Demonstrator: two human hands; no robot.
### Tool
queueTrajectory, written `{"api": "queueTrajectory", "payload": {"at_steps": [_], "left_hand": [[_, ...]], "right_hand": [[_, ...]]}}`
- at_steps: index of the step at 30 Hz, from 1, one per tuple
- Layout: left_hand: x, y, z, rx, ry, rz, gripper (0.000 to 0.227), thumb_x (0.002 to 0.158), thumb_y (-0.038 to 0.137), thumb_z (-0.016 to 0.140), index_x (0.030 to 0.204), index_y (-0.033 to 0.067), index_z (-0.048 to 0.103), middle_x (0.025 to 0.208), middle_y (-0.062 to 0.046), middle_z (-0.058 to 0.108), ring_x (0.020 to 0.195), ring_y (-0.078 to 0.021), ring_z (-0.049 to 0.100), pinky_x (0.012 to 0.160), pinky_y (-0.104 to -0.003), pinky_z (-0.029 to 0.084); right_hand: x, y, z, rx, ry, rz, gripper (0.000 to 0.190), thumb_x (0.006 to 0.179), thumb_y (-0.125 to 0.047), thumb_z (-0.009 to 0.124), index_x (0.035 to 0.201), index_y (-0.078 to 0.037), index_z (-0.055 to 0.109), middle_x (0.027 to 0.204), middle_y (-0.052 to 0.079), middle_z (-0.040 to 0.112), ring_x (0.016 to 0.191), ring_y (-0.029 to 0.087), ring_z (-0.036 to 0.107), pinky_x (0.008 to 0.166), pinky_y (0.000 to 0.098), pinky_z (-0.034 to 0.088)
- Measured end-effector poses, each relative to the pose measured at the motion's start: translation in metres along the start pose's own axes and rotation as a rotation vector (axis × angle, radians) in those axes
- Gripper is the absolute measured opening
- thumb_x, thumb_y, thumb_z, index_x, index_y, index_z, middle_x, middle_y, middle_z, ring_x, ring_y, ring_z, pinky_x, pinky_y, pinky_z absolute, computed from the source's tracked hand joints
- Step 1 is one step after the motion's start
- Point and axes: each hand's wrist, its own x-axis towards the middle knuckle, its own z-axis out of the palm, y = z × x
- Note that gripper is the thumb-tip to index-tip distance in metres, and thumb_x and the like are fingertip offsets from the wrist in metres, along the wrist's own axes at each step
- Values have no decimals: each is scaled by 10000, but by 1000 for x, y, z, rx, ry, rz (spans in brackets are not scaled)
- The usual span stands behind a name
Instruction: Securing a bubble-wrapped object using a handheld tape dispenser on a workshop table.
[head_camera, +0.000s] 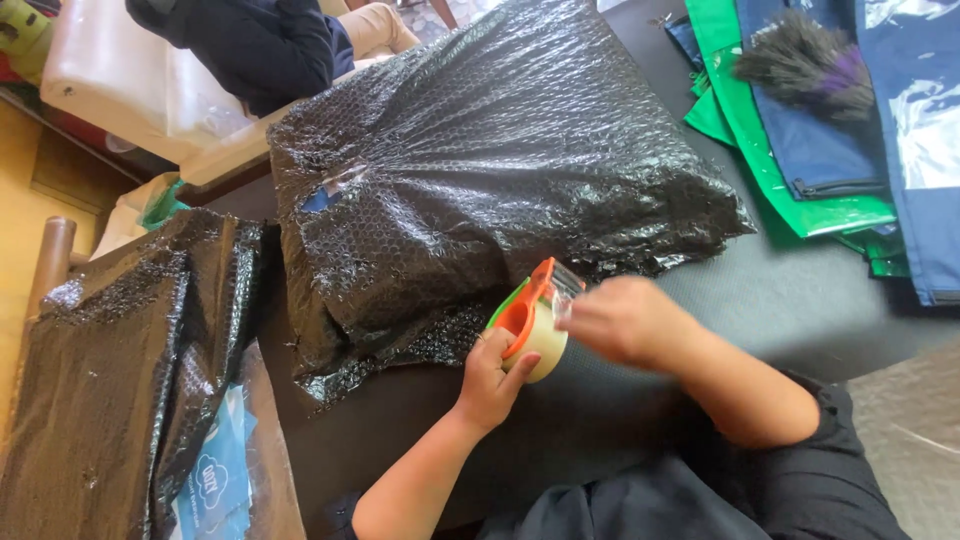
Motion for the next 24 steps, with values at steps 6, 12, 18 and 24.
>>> {"api": "queueTrajectory", "payload": {"at_steps": [6, 12, 18, 24], "left_hand": [[-4, -6, 0, 58, -137, 21, 382, 948, 505, 696, 981, 126, 737, 830, -127, 662, 824, -373, 683, 766, -395, 559], [5, 16, -10, -101, -170, 16, 251, 858, 319, 832, 978, 103, 792, 907, -126, 758, 896, -329, 745, 798, -362, 580], [10, 12, -19, -168, -259, 39, 210, 830, 221, 857, 938, 59, 777, 946, -119, 772, 915, -292, 751, 840, -364, 568], [2, -2, -18, -144, -349, -16, 300, 843, 290, 785, 1033, 60, 761, 953, -111, 724, 947, -282, 708, 864, -371, 546]], "right_hand": [[1, -43, -2, -163, -42, -304, 241, 989, -96, 475, 802, -106, 626, 721, 24, 475, 521, 201, 511, 481, 320, 452], [0, -64, -39, 149, 103, -183, 129, 947, -103, 652, 889, -104, 767, 705, 20, 558, 553, 182, 594, 478, 298, 500], [-11, -3, -65, 407, 259, 528, 144, 735, -124, 898, 781, -57, 779, 585, 37, 675, 498, 141, 629, 511, 271, 517], [-49, 62, -15, 640, 312, 966, 148, 778, 13, 857, 852, 33, 731, 590, 93, 622, 499, 170, 657, 534, 279, 509]]}}
